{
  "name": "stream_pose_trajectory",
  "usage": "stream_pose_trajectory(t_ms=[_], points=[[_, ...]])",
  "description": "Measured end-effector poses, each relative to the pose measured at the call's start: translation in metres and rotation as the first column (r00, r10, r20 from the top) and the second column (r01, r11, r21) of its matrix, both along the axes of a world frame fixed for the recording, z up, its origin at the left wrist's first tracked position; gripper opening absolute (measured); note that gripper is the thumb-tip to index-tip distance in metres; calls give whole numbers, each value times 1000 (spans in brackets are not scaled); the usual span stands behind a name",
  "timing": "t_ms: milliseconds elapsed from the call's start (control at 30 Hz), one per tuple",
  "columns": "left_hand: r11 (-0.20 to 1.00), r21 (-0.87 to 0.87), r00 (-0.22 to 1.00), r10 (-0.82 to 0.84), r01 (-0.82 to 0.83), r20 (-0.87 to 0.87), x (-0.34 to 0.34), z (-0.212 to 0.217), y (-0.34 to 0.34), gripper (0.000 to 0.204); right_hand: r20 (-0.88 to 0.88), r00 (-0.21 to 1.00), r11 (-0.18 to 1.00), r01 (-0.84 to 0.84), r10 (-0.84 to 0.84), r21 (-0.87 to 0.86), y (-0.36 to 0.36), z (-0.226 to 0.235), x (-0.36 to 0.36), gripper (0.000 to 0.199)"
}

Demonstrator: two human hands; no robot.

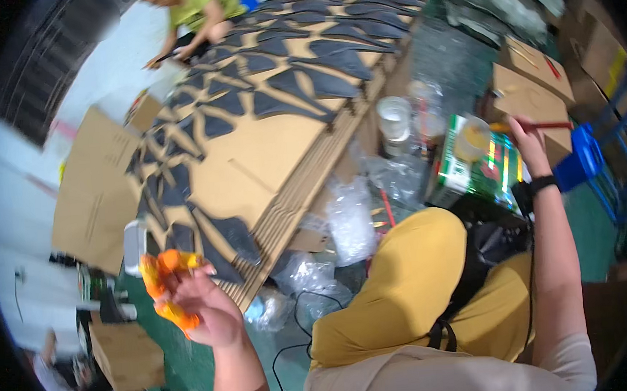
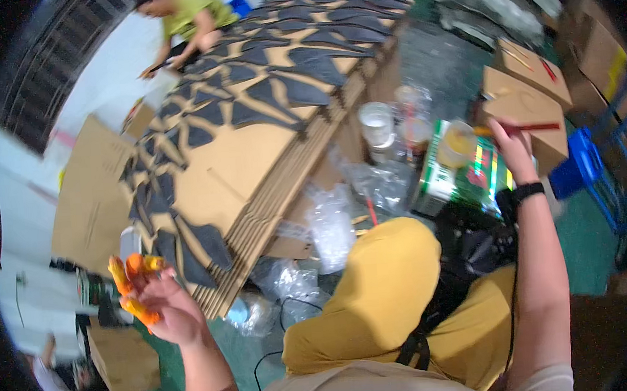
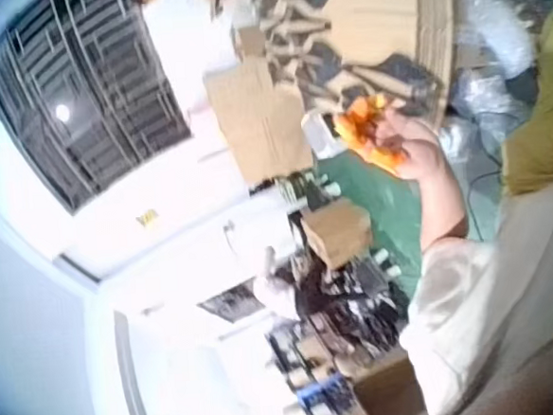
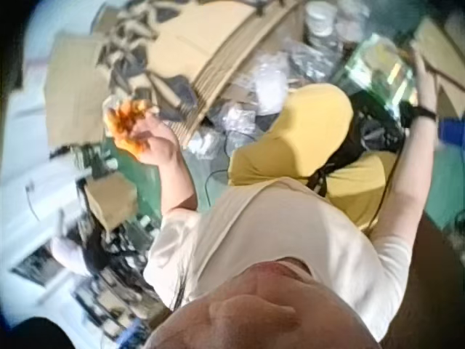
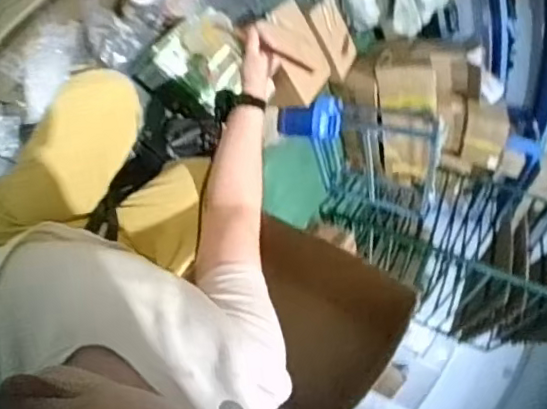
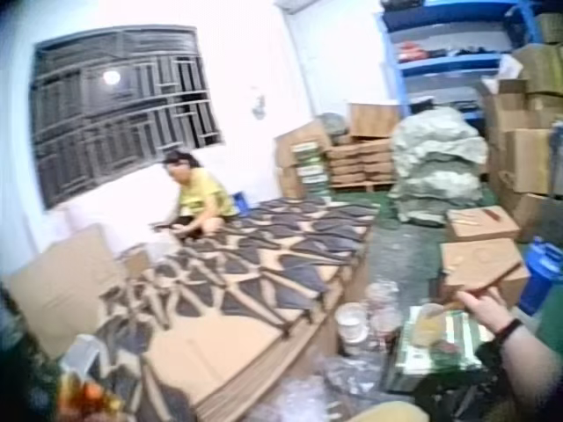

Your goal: Applying adhesive to black plastic/composite components using a brush and stacking them for assembly.

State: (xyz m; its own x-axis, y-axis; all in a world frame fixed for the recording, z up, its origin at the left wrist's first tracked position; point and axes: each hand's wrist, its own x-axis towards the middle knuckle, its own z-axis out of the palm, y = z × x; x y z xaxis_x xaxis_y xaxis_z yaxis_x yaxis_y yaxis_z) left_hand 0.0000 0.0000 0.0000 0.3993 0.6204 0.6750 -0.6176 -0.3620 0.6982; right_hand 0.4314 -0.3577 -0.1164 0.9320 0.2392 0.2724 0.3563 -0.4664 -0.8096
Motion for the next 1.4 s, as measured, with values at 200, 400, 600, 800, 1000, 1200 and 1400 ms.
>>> stream_pose_trajectory(t_ms=[200,400,600,800,1000,1200,1400], points=[[960,-65,954,277,-271,115,-71,33,58,47,-149,983,982,-77,103,173,23,-17,-14,20],[884,-339,939,345,-323,6,-106,16,86,43,-424,905,849,205,25,487,-6,-18,-18,27],[738,-592,921,389,-323,-18,-151,-23,122,41,-567,807,589,379,168,714,-12,-57,5,14],[561,-689,847,511,-458,-147,-122,-17,105,42,-670,717,314,602,193,734,-10,-57,-11,26],[623,-668,894,423,-407,-150,-157,-67,146,40,-688,696,315,618,205,720,-24,-71,-5,36],[663,-586,878,429,-466,-212,-165,-92,140,40,-531,824,439,409,199,800,1,4,-11,22],[685,-511,851,474,-518,-227,-166,-104,144,38,-114,800,623,-361,590,694,157,173,-83,21]])
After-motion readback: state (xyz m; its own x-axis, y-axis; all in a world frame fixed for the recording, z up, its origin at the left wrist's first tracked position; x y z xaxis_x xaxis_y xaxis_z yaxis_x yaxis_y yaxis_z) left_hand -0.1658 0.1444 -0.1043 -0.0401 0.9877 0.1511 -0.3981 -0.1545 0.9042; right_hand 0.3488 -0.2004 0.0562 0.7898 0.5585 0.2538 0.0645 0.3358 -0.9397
